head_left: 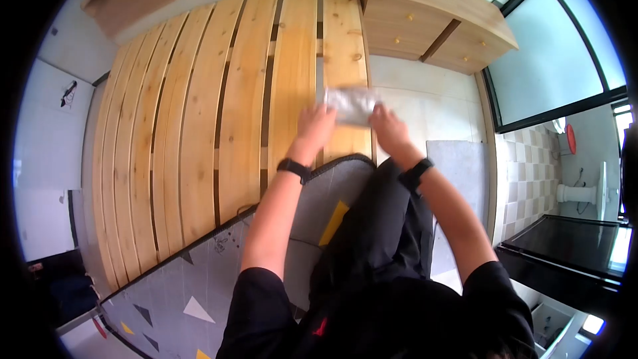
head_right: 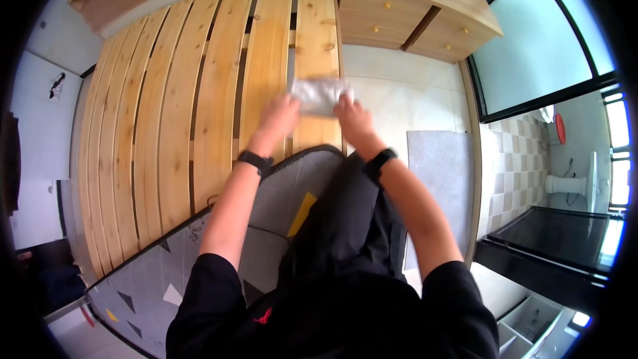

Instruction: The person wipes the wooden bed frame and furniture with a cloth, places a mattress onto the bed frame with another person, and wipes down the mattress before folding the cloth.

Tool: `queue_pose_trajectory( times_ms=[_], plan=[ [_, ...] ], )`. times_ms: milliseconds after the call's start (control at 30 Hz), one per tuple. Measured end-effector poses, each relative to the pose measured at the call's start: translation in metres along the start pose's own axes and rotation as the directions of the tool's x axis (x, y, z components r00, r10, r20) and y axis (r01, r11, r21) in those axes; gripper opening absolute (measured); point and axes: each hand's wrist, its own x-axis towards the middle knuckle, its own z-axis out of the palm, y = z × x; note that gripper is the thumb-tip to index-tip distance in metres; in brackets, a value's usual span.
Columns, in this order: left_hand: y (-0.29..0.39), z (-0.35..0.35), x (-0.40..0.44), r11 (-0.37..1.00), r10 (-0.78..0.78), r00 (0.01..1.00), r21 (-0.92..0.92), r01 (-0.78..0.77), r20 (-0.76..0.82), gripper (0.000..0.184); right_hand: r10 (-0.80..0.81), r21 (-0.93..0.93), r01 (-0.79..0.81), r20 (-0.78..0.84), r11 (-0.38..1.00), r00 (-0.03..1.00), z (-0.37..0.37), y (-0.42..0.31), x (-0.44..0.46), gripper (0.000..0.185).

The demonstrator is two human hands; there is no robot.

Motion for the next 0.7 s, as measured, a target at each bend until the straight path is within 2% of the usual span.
queue_pose_trajectory(
  times_ms=[67,133,167,200,233,267,300,333,400,433,467,500,533,567,600,667,700],
  plan=[
    [-0.003,0.052,-0.025,0.994,0.003,0.966,-0.106,0.026,0.259,0.018,0.009,-0.012,-0.005,0.317,1.0,0.948,0.016,-0.005,-0.02,0.025],
    [0.002,0.064,-0.043,0.979,0.015,0.934,-0.197,0.059,0.358,0.023,0.016,0.107,-0.075,0.475,0.991,0.88,0.013,-0.009,-0.03,0.022],
    [0.001,0.067,-0.04,0.979,0.026,0.93,-0.196,0.05,0.366,0.023,0.062,0.106,-0.137,0.52,0.985,0.852,0.009,-0.007,-0.029,0.023],
    [0.003,0.065,-0.036,0.962,-0.08,0.949,-0.226,0.154,0.303,0.024,0.072,0.112,-0.152,0.523,0.982,0.849,0.011,-0.003,-0.027,0.023],
    [0.003,0.063,-0.029,0.931,-0.192,0.952,-0.263,0.253,0.236,0.025,0.138,0.171,-0.214,0.37,0.962,0.919,0.012,0.003,-0.019,0.026],
    [0.002,0.06,-0.018,0.932,-0.187,0.953,-0.263,0.248,0.237,0.025,0.211,0.236,-0.258,0.209,0.937,0.955,0.012,0.01,-0.011,0.03],
    [0.002,0.051,-0.005,0.931,-0.244,0.97,-0.279,0.234,-0.002,0.027,0.194,0.294,-0.203,0.059,0.934,0.979,0.008,0.015,-0.005,0.03],
    [0.002,0.044,0.007,0.932,-0.289,0.926,-0.292,0.215,-0.242,0.029,0.197,0.293,-0.204,0.056,0.934,0.979,0.003,0.015,0.001,0.03],
    [0.009,0.045,0.021,0.907,-0.314,0.922,-0.359,0.22,-0.227,0.032,0.276,0.217,-0.24,-0.152,0.946,0.949,-0.001,0.009,0.011,0.036],
    [0.011,0.053,0.023,0.918,-0.239,0.953,-0.363,0.158,-0.188,0.034,0.288,0.217,-0.286,0.021,0.933,0.957,0.004,0.007,0.012,0.046],
    [0.014,0.063,0.024,0.925,-0.159,0.976,-0.369,0.096,-0.146,0.035,0.293,0.223,-0.292,0.028,0.93,0.956,0.013,0.001,0.008,0.046],
    [0.017,0.079,0.022,0.946,-0.163,0.986,-0.282,0.162,0.022,0.043,0.204,0.093,-0.205,0.013,0.974,0.979,0.027,-0.006,0.001,0.047],
    [0.02,0.093,0.015,0.947,-0.157,0.987,-0.279,0.159,0.033,0.043,0.113,-0.04,-0.112,0.011,0.993,0.994,0.046,-0.008,-0.004,0.048],
    [0.024,0.106,0.005,0.988,-0.106,0.994,-0.11,0.104,-0.01,0.045,0.07,0.092,-0.076,0.07,0.993,0.995,0.067,-0.002,-0.004,0.049],
    [0.025,0.117,-0.001,0.997,-0.048,0.998,0.062,0.051,-0.044,0.047,0.074,0.098,-0.082,0.077,0.992,0.994,0.07,0.004,0.0,0.049],
    [0.022,0.131,-0.005,0.998,-0.061,0.998,0.021,0.061,-0.001,0.048,0.052,0.182,-0.098,0.24,0.978,0.969,0.068,0.014,0.012,0.05],
    [0.022,0.131,-0.004,0.997,-0.077,0.997,-0.028,0.076,-0.022,0.047,0.045,0.21,-0.089,0.206,0.974,0.978,0.061,0.016,0.014,0.038]
  ],
)
